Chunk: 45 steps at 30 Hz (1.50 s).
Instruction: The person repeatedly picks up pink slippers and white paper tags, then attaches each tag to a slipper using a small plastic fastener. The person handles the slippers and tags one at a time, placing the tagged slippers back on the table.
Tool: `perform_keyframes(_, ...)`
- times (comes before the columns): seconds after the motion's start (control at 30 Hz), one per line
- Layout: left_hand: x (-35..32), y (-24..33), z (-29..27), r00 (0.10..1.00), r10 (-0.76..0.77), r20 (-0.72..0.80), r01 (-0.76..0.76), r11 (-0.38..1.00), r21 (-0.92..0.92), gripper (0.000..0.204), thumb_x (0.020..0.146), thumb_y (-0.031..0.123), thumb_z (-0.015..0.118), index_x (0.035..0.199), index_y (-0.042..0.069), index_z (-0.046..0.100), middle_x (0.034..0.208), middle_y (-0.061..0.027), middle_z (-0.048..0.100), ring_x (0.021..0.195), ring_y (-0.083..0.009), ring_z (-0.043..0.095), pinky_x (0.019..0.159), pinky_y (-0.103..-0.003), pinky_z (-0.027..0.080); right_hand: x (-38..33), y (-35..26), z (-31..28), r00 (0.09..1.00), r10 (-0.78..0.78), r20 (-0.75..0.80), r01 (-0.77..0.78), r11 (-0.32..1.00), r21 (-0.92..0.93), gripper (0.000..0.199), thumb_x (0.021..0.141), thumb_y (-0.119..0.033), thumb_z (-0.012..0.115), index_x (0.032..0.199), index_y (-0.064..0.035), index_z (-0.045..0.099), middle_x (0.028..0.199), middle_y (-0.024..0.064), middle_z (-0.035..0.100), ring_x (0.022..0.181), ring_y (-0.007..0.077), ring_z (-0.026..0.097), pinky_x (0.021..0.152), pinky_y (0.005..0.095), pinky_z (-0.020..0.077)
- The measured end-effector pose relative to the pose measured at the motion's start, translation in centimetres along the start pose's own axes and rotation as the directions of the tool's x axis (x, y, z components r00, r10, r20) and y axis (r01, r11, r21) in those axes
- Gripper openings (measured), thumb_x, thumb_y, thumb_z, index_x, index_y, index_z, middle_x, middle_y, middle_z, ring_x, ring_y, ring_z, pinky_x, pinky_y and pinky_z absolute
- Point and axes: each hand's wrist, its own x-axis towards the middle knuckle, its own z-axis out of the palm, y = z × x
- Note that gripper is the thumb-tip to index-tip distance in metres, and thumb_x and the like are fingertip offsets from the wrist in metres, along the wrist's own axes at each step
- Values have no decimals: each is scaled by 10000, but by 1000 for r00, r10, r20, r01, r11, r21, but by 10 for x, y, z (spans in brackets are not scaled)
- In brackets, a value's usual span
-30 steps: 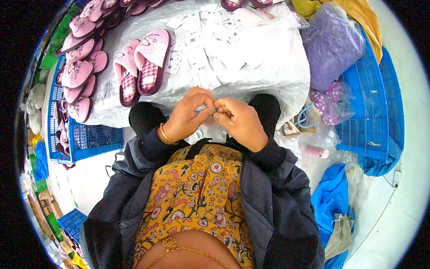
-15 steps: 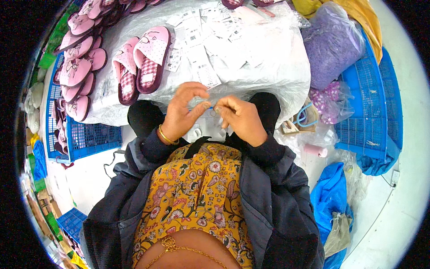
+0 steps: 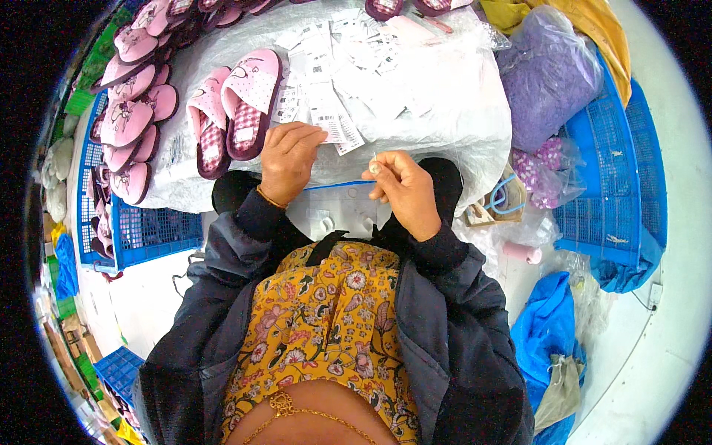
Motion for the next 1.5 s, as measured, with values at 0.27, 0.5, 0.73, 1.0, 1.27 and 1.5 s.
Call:
perform_keyframes(0.27, -4, 45, -35, 984, 172, -44, -177, 967, -185, 297, 673, -32, 736, 956, 55, 717, 992, -54, 685, 895, -257, 647, 738, -348, 532, 18, -7, 21, 998, 38, -42, -19, 923, 383, 169, 992, -167, 590, 1060, -13, 586, 994, 62, 674, 820, 103, 650, 695, 239, 507)
perform_keyframes(0.5, -15, 60, -52, 937, -318, 147, 347, 789, -507, 312, 827, 99, 741, 1114, 18, 649, 1097, -69, 636, 980, -192, 603, 850, -305, 481, 22, 6, 35, 978, -177, -115, 196, 962, 189, 156, 960, -88, 635, 1092, -21, 587, 981, 26, 653, 855, 72, 604, 761, 232, 495)
perform_keyframes(0.73, -26, 56, -18, 588, -586, 557, 723, 73, -687, 132, 939, 88, 632, 1040, 3, 633, 866, 7, 662, 746, -42, 582, 676, -195, 475, 16, 4, 47, 964, -250, -87, 255, 966, 41, 111, 933, -70, 662, 1021, -7, 638, 979, 54, 684, 778, 66, 623, 680, 228, 504)
perform_keyframes(1.0, -23, 49, -33, 538, -540, 647, 749, -46, -661, 171, 903, 34, 647, 1072, 5, 652, 905, -6, 669, 772, -49, 595, 699, -207, 482, 6, -28, 34, 639, -764, 86, 603, 427, -674, 173, 809, -54, 716, 975, -88, 681, 1064, 76, 685, 981, 255, 620, 808, 370, 491)
perform_keyframes(1.27, -18, 53, -41, 763, -420, 491, 637, 363, -680, 93, 878, 35, 698, 964, 5, 676, 891, 36, 618, 827, -44, 537, 727, -193, 425, -3, -15, 39, 706, -694, 139, 644, 548, -534, 191, 844, -77, 694, 1030, -67, 654, 1018, 92, 701, 947, 303, 655, 800, 394, 505)
perform_keyframes(1.5, -16, 62, -40, 652, -551, 520, 724, 249, -644, 154, 924, 83, 666, 1055, 3, 651, 912, 21, 621, 844, -46, 545, 754, -209, 453, -11, -6, 38, 823, -565, -68, 477, 751, -457, 135, 926, -93, 645, 1045, -31, 630, 906, 116, 685, 780, 225, 677, 683, 314, 524)
